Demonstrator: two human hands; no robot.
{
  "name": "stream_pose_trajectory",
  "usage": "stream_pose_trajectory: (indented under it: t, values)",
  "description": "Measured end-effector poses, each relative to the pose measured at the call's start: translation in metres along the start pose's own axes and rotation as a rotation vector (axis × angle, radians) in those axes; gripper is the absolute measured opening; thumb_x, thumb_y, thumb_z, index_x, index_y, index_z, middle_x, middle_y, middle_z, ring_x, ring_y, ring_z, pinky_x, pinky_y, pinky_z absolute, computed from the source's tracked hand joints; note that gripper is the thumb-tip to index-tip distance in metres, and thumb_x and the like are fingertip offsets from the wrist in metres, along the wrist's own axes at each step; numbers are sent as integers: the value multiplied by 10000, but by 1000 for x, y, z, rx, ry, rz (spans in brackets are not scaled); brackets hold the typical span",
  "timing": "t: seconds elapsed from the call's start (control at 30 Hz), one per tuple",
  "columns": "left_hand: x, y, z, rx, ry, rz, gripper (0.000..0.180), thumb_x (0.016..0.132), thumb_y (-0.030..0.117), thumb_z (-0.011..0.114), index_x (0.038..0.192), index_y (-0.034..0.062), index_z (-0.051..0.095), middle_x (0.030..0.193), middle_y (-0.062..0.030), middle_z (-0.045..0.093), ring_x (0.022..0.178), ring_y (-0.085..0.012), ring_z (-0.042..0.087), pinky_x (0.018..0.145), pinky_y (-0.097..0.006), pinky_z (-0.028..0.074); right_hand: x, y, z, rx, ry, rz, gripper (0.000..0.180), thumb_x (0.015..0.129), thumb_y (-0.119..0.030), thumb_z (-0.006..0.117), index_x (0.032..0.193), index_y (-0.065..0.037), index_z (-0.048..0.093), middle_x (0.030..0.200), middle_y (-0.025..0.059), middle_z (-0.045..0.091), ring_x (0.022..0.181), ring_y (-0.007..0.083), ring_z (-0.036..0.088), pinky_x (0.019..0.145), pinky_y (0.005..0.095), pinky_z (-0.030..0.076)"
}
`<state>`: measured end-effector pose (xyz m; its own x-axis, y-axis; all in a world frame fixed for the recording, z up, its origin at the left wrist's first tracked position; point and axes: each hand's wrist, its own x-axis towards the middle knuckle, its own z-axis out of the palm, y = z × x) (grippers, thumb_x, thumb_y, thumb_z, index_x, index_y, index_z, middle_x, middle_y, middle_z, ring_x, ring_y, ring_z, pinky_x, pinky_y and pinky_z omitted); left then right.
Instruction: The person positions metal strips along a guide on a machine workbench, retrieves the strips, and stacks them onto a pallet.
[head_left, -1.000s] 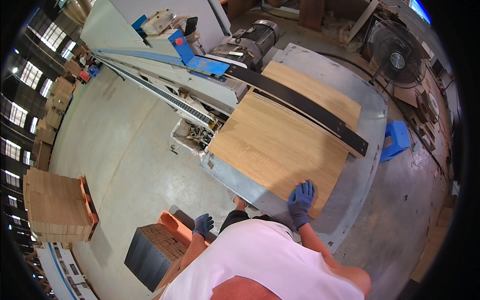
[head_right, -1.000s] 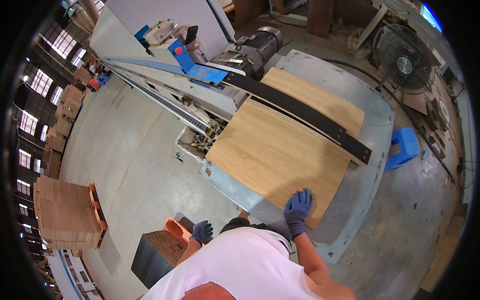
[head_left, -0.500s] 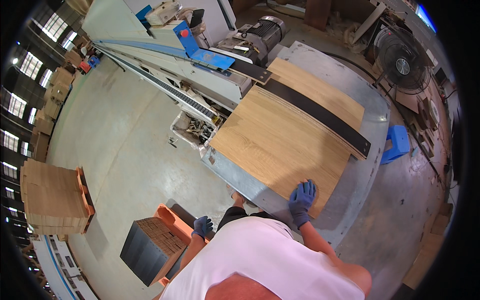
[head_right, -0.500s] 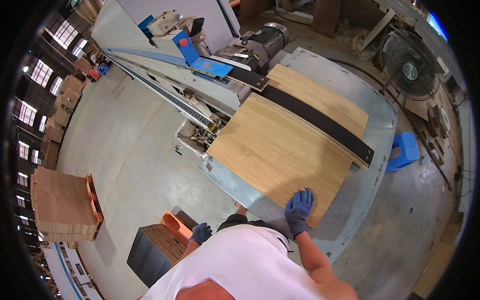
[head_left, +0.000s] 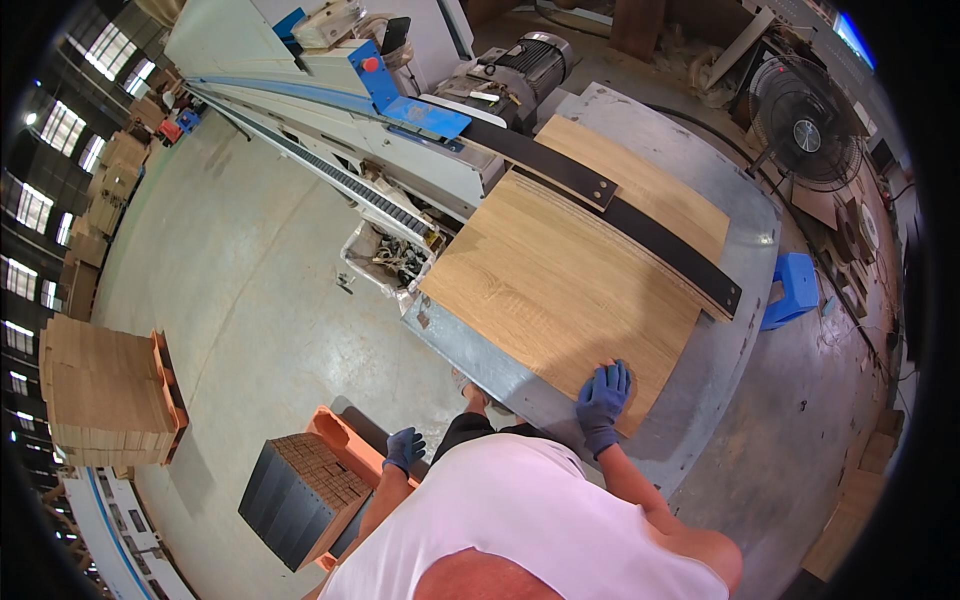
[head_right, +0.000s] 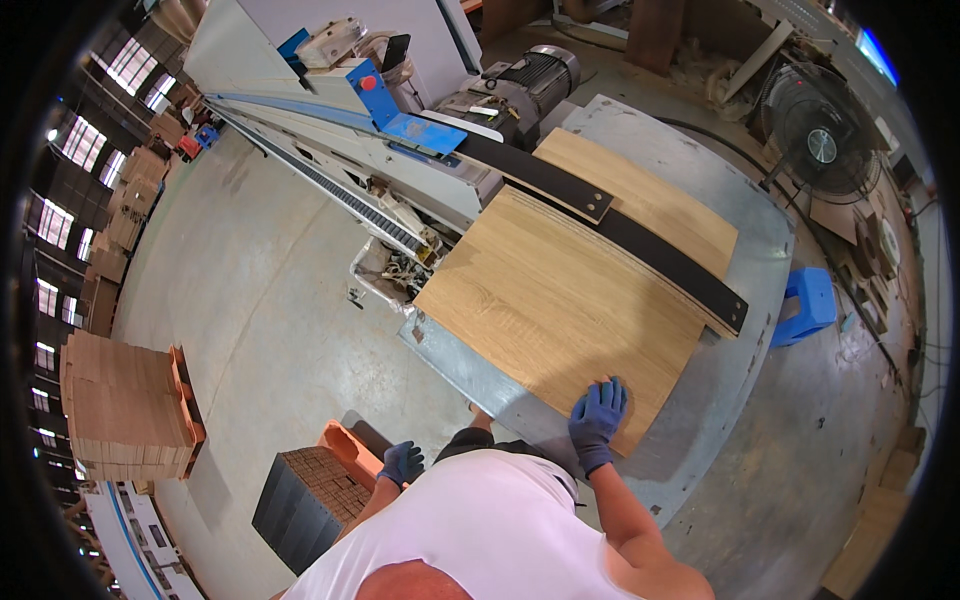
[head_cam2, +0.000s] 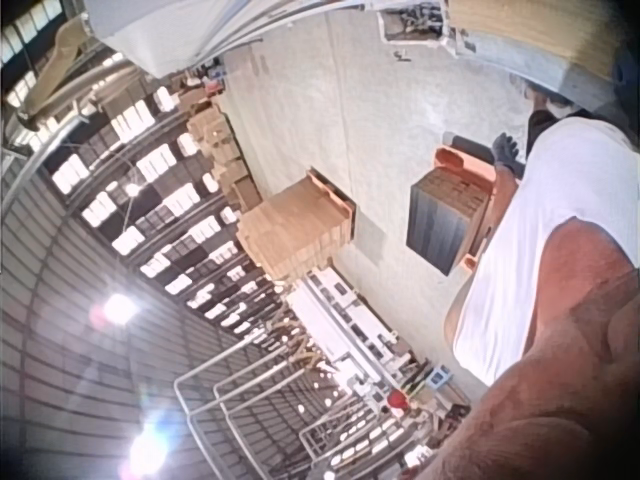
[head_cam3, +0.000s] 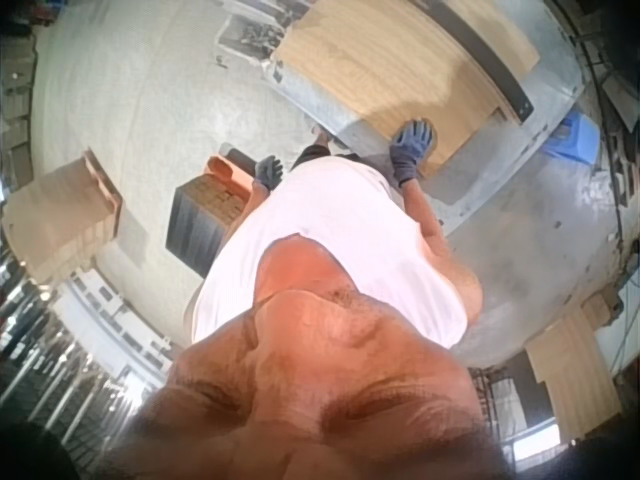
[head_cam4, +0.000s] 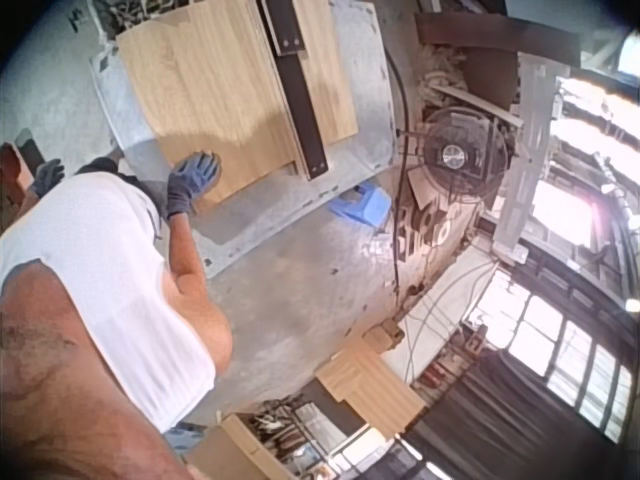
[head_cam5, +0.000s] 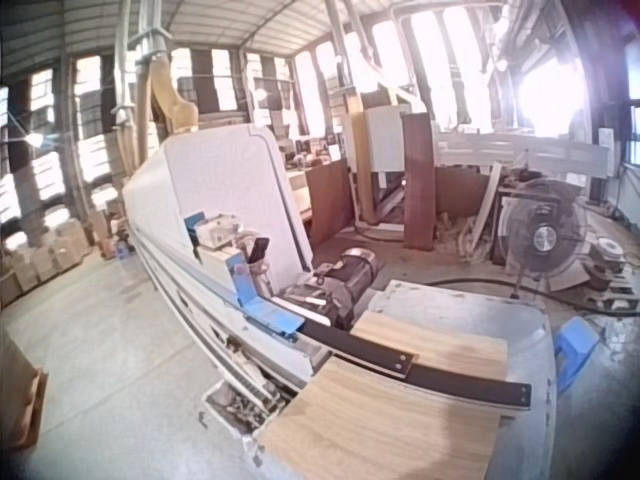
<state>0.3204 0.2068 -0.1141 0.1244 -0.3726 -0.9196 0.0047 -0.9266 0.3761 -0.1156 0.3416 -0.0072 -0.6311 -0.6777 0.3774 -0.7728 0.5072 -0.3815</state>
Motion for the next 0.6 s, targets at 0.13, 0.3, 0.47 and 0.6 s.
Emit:
stream_pose_trajectory:
  t: [0.13,0.3,0.47,0.6]
  values:
    - [-3,2,2,-5,-15,-9,404,905,232,576,1267,66,507,1180,-148,601,992,-349,613,765,-476,502,0,-1,-3,-2,-4,6,266,762,-103,580,1011,-22,624,1168,189,567,1195,396,476,1041,518,329]
    - [-5,3,2,-21,2,-29,390,908,230,578,1261,77,513,1168,-139,606,982,-346,612,757,-473,499,1,-3,-4,6,-13,1,263,762,-101,580,1008,-18,622,1167,193,562,1195,398,474,1041,522,326]
    - [-3,-1,-1,-27,-2,-25,380,900,232,590,1243,83,520,1170,-137,602,982,-343,608,765,-475,496,2,-4,-4,-1,7,-13,248,759,-99,575,991,-20,615,1142,187,557,1176,389,482,1035,526,329]
    - [0,-4,-2,-43,-22,-23,388,886,231,605,1235,83,521,1165,-136,600,977,-347,604,778,-484,489,4,-3,-5,9,25,-23,228,756,-101,572,967,-23,608,1121,179,554,1172,377,478,1030,537,322]
